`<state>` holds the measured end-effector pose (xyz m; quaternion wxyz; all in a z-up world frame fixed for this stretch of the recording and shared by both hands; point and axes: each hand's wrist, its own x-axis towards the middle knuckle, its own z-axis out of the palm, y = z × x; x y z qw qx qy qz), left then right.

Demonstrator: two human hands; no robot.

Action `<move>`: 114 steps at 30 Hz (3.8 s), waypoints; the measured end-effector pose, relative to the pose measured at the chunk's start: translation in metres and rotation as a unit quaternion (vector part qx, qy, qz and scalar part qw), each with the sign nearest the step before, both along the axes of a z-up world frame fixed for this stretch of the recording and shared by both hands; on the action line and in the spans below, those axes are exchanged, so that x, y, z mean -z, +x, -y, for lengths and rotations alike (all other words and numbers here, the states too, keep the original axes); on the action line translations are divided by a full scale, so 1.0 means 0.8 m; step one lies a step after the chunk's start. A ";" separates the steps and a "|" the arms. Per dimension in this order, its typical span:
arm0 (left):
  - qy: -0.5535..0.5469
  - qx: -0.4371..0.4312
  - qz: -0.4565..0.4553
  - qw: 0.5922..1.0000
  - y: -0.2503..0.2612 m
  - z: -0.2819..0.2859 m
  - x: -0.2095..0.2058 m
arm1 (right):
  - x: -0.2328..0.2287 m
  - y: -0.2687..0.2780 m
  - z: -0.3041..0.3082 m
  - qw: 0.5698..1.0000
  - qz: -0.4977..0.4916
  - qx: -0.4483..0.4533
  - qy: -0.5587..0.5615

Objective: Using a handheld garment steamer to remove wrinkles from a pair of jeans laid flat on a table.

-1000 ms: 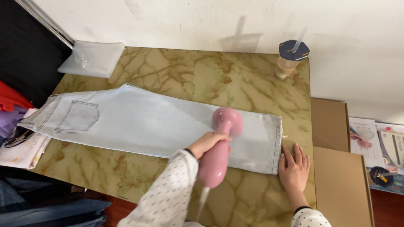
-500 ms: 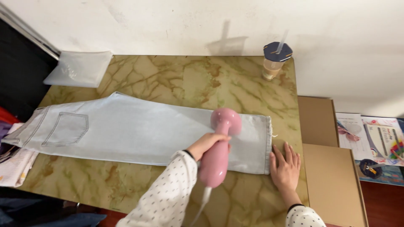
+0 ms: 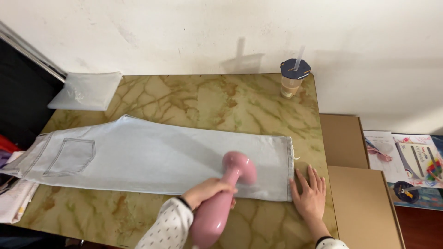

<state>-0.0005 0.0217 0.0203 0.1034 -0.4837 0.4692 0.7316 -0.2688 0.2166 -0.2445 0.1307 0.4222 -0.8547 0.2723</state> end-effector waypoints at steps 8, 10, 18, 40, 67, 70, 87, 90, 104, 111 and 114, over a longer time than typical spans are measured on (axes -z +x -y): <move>-0.005 0.027 -0.001 1.000 -0.037 0.018 0.002 | -0.003 0.001 0.003 1.000 -0.021 0.011 -0.013; -0.036 -0.010 -0.056 0.998 -0.063 0.030 0.033 | -0.006 0.003 0.002 1.000 -0.011 0.011 0.001; -0.026 -0.089 -0.073 0.993 -0.100 0.026 0.045 | 0.001 0.000 0.001 1.000 -0.004 0.013 0.003; -0.081 -0.036 -0.107 0.990 -0.096 0.040 0.078 | -0.005 0.003 0.004 1.000 -0.015 0.016 -0.018; -0.086 -0.069 -0.090 0.990 -0.165 0.017 0.073 | -0.011 0.006 0.002 1.000 -0.013 0.011 -0.008; -0.066 -0.067 -0.094 0.991 -0.161 0.013 0.076 | -0.011 0.006 0.003 0.999 -0.021 0.014 -0.022; -0.153 0.086 -0.031 0.984 -0.144 -0.010 0.062 | 0.018 -0.001 0.005 0.996 -0.060 0.061 0.006; -0.163 0.070 -0.048 0.983 -0.177 -0.003 0.099 | 0.021 0.000 0.006 0.997 -0.054 0.062 0.002; 0.000 0.120 -0.026 0.992 -0.050 -0.017 0.044 | 0.021 -0.002 0.007 0.996 -0.058 0.060 0.005; -0.098 0.084 -0.053 0.990 -0.155 -0.024 0.091 | 0.015 0.002 0.009 0.996 -0.053 0.066 0.016; -0.118 0.046 -0.063 0.990 -0.196 -0.031 0.109 | 0.010 0.004 0.006 0.996 -0.051 0.069 0.024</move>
